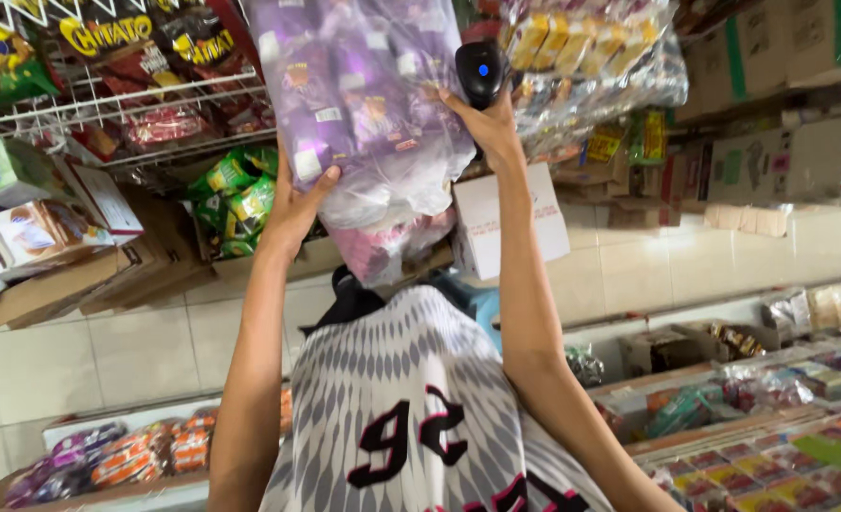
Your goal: The person takes several food packages from the shelves and a box, scanning each one with a handheld scanner before placing some items onto shelves and others back into the container.
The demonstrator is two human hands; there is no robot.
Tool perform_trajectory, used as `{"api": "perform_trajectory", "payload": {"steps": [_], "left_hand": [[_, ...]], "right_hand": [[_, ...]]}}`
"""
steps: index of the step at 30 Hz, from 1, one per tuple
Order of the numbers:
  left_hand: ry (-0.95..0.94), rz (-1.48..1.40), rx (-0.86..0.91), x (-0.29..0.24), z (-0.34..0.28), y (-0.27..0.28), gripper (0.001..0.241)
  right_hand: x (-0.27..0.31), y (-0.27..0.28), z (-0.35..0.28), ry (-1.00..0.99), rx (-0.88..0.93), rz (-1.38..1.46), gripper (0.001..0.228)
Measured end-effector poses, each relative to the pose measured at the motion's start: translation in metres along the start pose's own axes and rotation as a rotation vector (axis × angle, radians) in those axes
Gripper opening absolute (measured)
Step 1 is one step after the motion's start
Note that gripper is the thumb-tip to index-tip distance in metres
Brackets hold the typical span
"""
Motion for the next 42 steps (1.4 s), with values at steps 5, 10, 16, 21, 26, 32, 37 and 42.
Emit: {"api": "perform_trajectory", "payload": {"steps": [5, 10, 16, 21, 26, 32, 37, 42], "left_hand": [[-0.066, 0.161, 0.030, 0.011, -0.024, 0.008, 0.107], [0.102, 0.143, -0.091, 0.019, 0.010, 0.049, 0.076], [-0.074, 0.554, 0.007, -0.041, 0.055, 0.041, 0.055], [-0.290, 0.605, 0.039, -0.072, 0.033, 0.021, 0.047], [-0.236, 0.547, 0.057, -0.068, -0.016, 0.012, 0.036], [-0.158, 0.541, 0.087, -0.060, -0.071, -0.011, 0.038], [-0.095, 0.685, 0.165, -0.072, -0.096, -0.059, 0.039], [-0.070, 0.766, 0.308, -0.094, -0.097, -0.137, 0.035]], "right_hand": [[-0.024, 0.019, -0.040, -0.087, -0.054, 0.067, 0.063], [-0.036, 0.026, -0.091, -0.023, -0.034, 0.104, 0.060], [-0.033, 0.036, -0.144, -0.112, -0.110, 0.008, 0.054], [-0.016, 0.046, -0.181, -0.144, -0.163, -0.048, 0.053], [0.002, 0.063, -0.227, -0.144, -0.130, 0.069, 0.049], [0.016, 0.108, -0.290, -0.187, -0.211, -0.086, 0.050], [0.016, 0.145, -0.340, -0.274, -0.189, -0.131, 0.037], [0.011, 0.185, -0.394, -0.292, -0.254, 0.002, 0.030]]}}
Point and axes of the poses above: each hand's wrist, its own z-axis towards the middle knuckle, its own y-axis out of the back of the hand, x = y × z, the point moved 10 cm from there along z, towards the middle knuckle, and after that the axes turned 15 degrees about z, right-handed, at the moved point
